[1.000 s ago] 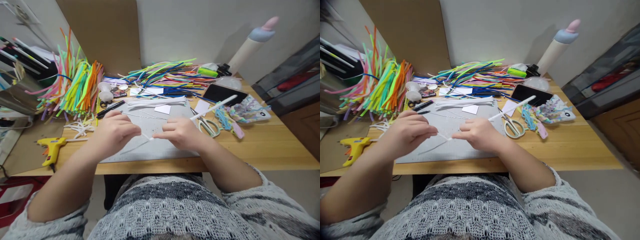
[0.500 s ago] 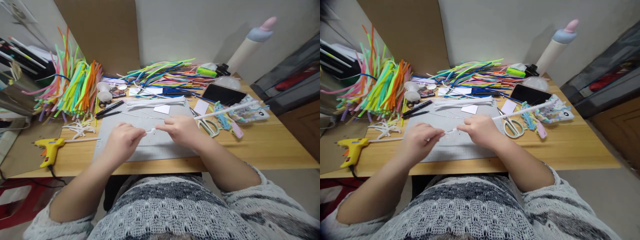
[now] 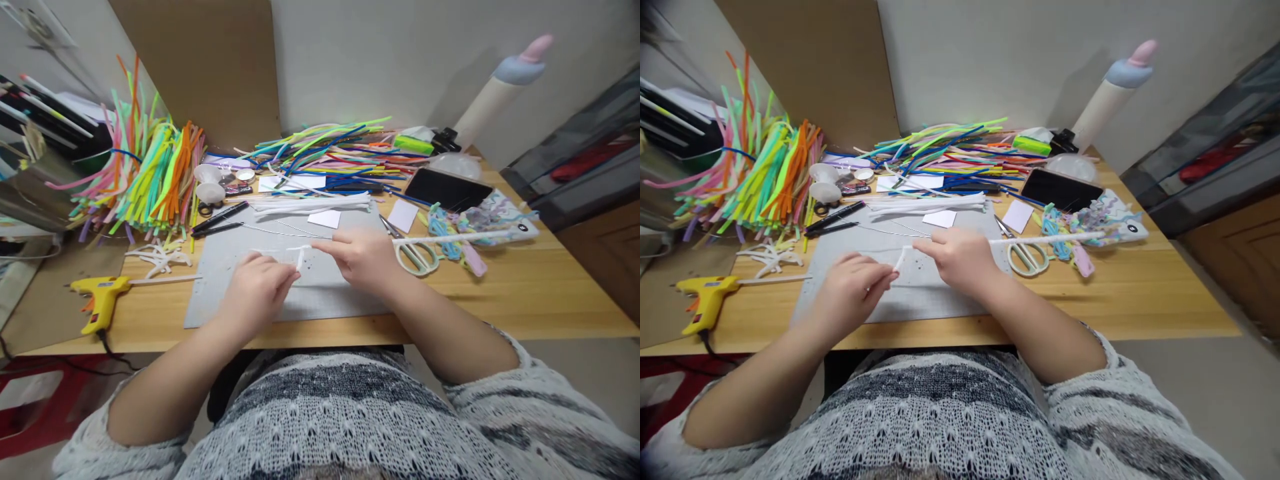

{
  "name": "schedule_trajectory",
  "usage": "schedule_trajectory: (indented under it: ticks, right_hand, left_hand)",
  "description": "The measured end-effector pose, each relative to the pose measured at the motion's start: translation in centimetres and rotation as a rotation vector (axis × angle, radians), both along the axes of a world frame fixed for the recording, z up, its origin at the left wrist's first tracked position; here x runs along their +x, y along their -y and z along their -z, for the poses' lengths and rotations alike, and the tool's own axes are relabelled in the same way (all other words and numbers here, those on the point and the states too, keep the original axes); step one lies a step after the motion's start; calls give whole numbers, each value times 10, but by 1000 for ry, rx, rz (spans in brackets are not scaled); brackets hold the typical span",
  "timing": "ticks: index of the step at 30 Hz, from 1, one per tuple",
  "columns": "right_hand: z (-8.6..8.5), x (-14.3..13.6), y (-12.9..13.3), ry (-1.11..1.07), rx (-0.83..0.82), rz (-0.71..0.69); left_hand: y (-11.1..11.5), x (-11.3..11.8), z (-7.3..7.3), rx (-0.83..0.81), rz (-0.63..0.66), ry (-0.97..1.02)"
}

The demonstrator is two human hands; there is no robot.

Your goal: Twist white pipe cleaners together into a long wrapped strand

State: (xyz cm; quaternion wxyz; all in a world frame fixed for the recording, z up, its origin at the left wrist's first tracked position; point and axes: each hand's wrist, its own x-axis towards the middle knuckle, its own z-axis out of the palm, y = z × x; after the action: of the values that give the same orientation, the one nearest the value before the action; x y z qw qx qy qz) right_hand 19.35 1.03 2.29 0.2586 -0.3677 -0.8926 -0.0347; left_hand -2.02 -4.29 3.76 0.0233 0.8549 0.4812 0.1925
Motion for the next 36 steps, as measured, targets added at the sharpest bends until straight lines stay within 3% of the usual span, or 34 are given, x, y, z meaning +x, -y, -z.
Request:
schedule_trajectory:
  ticks: [4,7,9,11,13,15,17,19,22,24,27,30,33,36]
  right_hand:
    - [-5,3,-1,73,-48,-266]
    - [-12,3,0,-102,-123,-456]
    - [-13,3,2,-257,-150,-424]
    - [-12,2,3,-335,-125,-283]
    - [-7,1,3,-283,-72,-127]
    - [-3,0,2,-151,-27,-33]
    - [-2,1,1,-26,-16,-39]
    - [-3,2,0,46,-40,-151]
    - [-10,4,0,-2,-130,-411]
    - [-14,5,1,-137,-188,-500]
    - [-14,4,2,-334,-187,-390]
    - [-8,2,2,-302,-85,-146]
    - [-3,1,1,-96,-26,-20]
    - [-6,3,1,48,-56,-123]
  left_hand:
    - [-17,-26,-30,157,79,-47]
    - [-33,-38,-27,95,84,49]
    - [-35,-35,-14,11,75,96]
    - [-27,-24,0,-58,87,111]
    - [-15,-13,7,-55,116,68]
    - [-6,-8,4,36,109,-26]
    - [-3,-12,-9,141,95,-108]
    - [-10,-22,-23,185,116,-123]
    - [-26,-36,-33,94,164,-40]
    - [-33,-39,-27,-24,181,50]
    - [-31,-29,-6,-146,155,174]
    - [-18,-17,8,-145,132,117]
    - [-9,-15,-1,13,128,-64]
    - [-12,-26,-23,115,193,-148]
